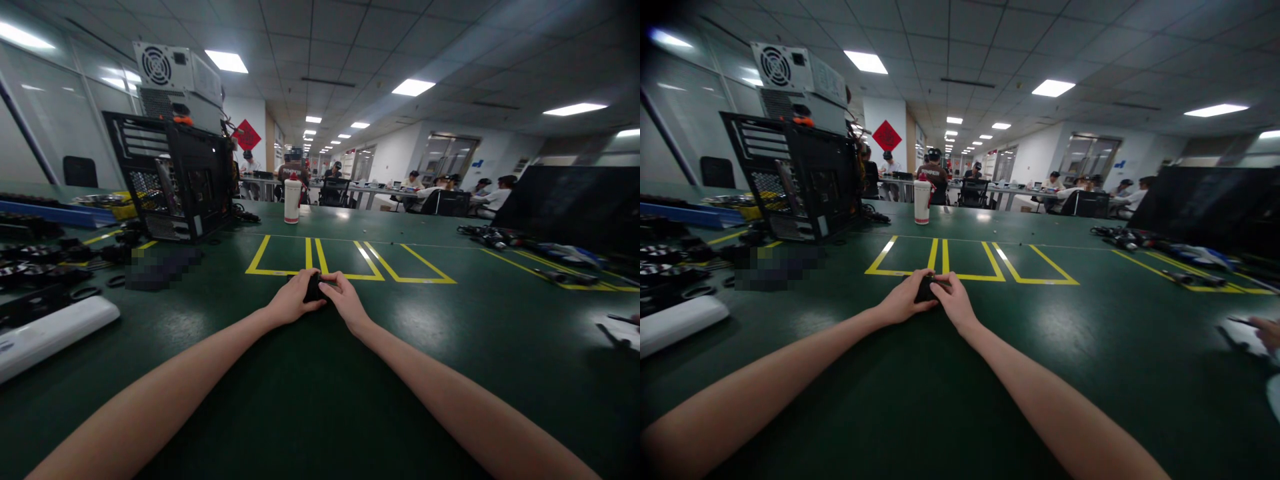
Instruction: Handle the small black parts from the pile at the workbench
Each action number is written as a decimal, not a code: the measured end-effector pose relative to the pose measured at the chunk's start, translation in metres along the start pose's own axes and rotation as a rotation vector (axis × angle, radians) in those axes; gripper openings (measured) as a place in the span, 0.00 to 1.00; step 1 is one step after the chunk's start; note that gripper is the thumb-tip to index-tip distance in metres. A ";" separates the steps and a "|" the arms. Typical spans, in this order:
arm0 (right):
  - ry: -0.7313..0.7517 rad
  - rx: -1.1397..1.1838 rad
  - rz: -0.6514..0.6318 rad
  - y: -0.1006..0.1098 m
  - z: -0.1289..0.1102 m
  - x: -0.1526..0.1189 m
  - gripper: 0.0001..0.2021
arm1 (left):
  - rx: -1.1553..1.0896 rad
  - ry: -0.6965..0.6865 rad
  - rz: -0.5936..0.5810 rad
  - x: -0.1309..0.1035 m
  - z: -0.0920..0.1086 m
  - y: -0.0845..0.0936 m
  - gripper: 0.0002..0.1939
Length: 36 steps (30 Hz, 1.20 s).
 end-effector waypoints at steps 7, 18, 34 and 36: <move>-0.023 0.024 0.019 0.002 0.007 0.003 0.12 | -0.004 0.008 -0.007 0.000 0.001 0.001 0.31; 0.010 0.000 -0.008 0.000 0.002 0.002 0.07 | 0.010 -0.001 0.010 0.000 0.002 0.001 0.31; -0.001 0.008 -0.016 -0.001 -0.001 -0.001 0.09 | -0.002 0.010 -0.005 -0.001 0.002 0.002 0.31; 0.006 0.014 -0.022 -0.001 -0.001 0.000 0.08 | -0.003 0.012 -0.005 0.000 0.002 0.002 0.31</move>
Point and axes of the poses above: each hand's wrist, its own x-axis towards the middle knuckle, its own y-axis out of the back of the hand, z = x × y, the point moved 8 cm from there along x, towards the middle knuckle, and after that the axes turned 5 degrees about -z, right-handed, at the moved point
